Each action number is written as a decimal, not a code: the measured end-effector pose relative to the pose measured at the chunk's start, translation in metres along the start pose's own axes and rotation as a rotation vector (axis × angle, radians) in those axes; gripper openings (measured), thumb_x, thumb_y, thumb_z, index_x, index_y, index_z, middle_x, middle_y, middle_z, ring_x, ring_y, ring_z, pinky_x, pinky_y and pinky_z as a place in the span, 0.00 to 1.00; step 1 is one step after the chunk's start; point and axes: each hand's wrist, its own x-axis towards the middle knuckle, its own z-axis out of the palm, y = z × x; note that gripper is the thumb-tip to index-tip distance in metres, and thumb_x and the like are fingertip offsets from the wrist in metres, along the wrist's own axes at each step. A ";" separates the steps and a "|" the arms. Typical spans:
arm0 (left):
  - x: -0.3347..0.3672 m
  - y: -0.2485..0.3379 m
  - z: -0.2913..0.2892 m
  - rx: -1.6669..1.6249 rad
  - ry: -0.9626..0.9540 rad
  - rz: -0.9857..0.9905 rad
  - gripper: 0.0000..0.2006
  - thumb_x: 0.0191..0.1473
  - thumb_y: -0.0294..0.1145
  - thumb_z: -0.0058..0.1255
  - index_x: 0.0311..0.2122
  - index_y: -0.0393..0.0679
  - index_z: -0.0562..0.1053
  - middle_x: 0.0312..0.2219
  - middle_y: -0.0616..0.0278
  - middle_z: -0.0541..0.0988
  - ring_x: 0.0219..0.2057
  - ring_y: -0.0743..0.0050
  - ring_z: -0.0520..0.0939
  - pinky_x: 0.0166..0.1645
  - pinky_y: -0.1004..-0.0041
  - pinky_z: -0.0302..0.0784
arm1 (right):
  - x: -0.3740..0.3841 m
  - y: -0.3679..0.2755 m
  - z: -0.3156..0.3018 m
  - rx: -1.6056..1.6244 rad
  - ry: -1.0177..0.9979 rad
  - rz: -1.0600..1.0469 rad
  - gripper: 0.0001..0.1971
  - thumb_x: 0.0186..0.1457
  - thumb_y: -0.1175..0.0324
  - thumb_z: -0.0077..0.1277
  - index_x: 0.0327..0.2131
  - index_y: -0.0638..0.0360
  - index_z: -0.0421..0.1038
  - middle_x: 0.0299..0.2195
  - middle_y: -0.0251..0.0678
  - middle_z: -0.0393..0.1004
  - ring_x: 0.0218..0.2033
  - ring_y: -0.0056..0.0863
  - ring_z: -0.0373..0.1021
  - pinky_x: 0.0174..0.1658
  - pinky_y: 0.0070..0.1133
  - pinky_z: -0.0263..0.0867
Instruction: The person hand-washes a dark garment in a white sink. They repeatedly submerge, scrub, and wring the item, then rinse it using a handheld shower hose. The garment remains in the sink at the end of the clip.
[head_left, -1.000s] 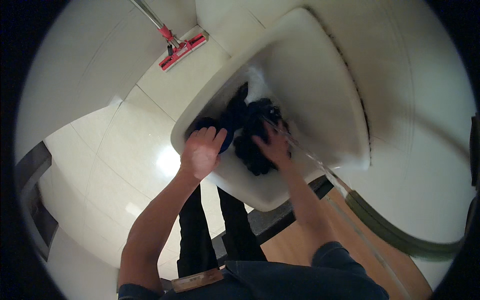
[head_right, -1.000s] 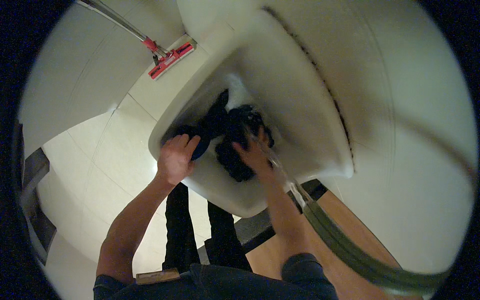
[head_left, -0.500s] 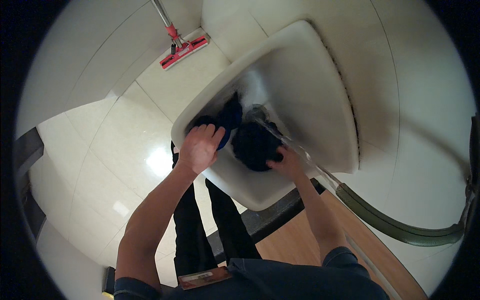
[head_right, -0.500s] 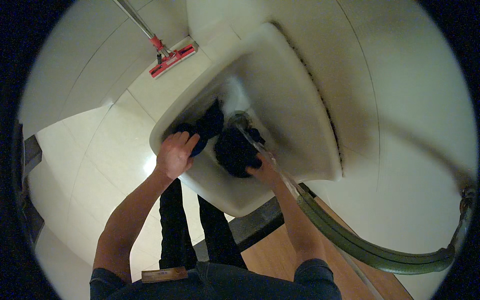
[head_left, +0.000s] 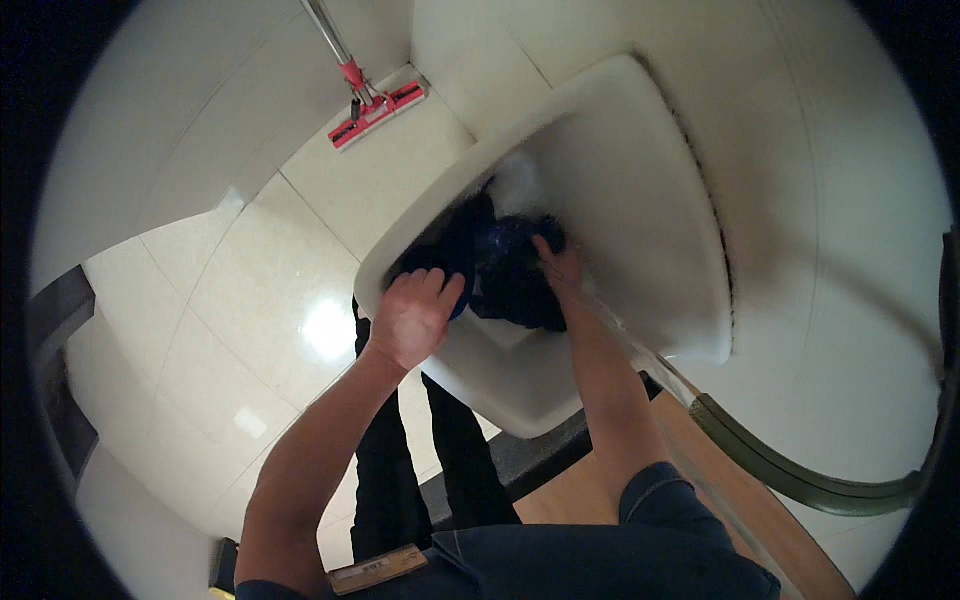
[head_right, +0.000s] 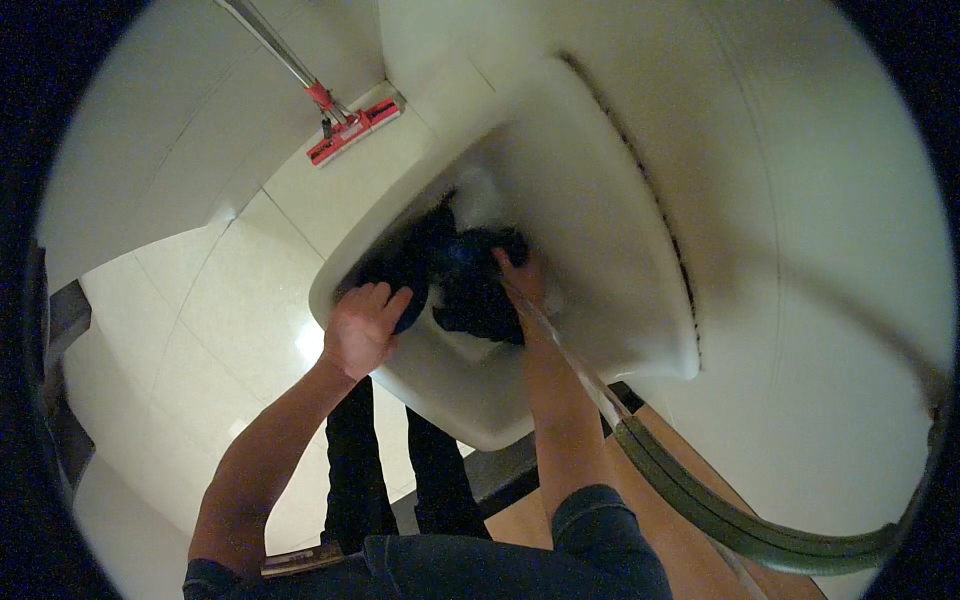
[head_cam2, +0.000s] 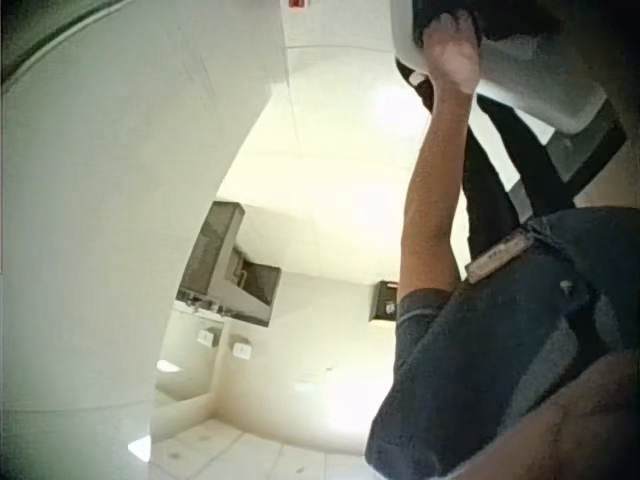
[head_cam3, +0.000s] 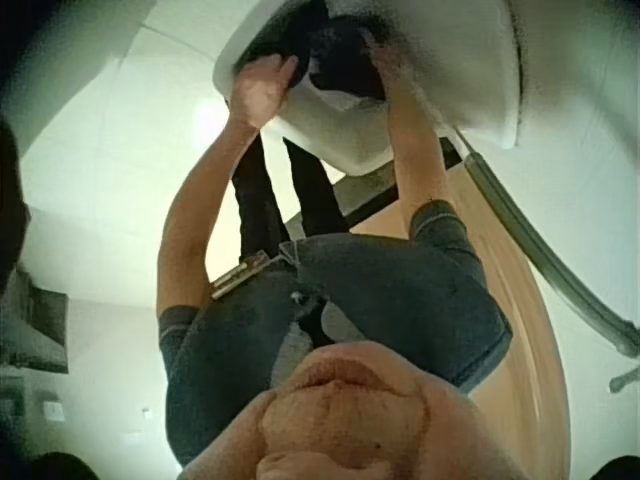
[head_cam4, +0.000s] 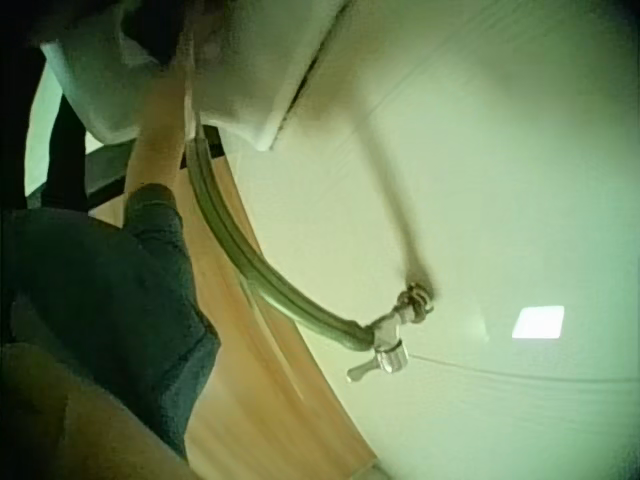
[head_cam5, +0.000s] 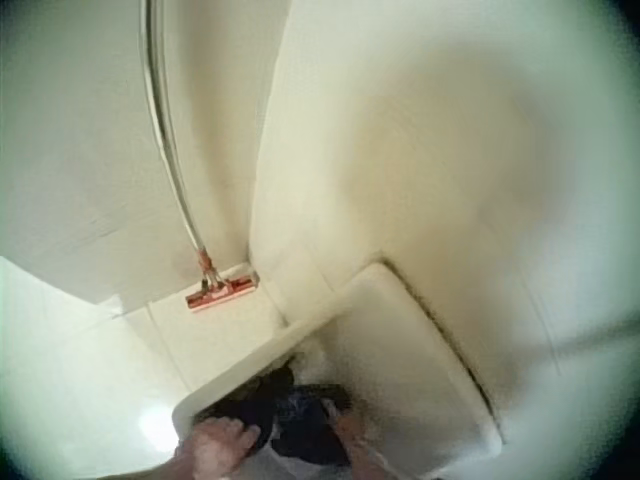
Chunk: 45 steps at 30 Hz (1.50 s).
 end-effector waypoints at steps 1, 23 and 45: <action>0.002 0.001 0.000 0.002 -0.013 0.001 0.23 0.28 0.28 0.57 0.38 0.43 0.72 0.25 0.63 0.69 0.29 0.69 0.72 0.33 0.73 0.69 | -0.004 0.008 -0.008 0.201 -0.001 0.024 0.38 0.44 0.45 0.54 0.56 0.52 0.56 0.47 0.48 0.68 0.48 0.46 0.65 0.50 0.36 0.61; 0.004 0.003 0.002 0.013 -0.072 0.003 0.24 0.29 0.28 0.58 0.40 0.44 0.71 0.26 0.63 0.69 0.29 0.68 0.73 0.34 0.72 0.70 | -0.005 0.020 0.022 0.082 -0.082 0.058 0.46 0.41 0.46 0.60 0.59 0.55 0.48 0.53 0.49 0.61 0.52 0.45 0.61 0.54 0.33 0.57; 0.001 -0.005 0.034 0.049 -0.372 -0.075 0.26 0.33 0.28 0.57 0.45 0.47 0.70 0.38 0.53 0.70 0.41 0.56 0.71 0.46 0.61 0.68 | -0.328 -0.068 -0.232 0.668 0.056 0.069 0.30 0.32 0.70 0.63 0.44 0.67 0.66 0.35 0.40 0.72 0.34 0.29 0.71 0.37 0.21 0.70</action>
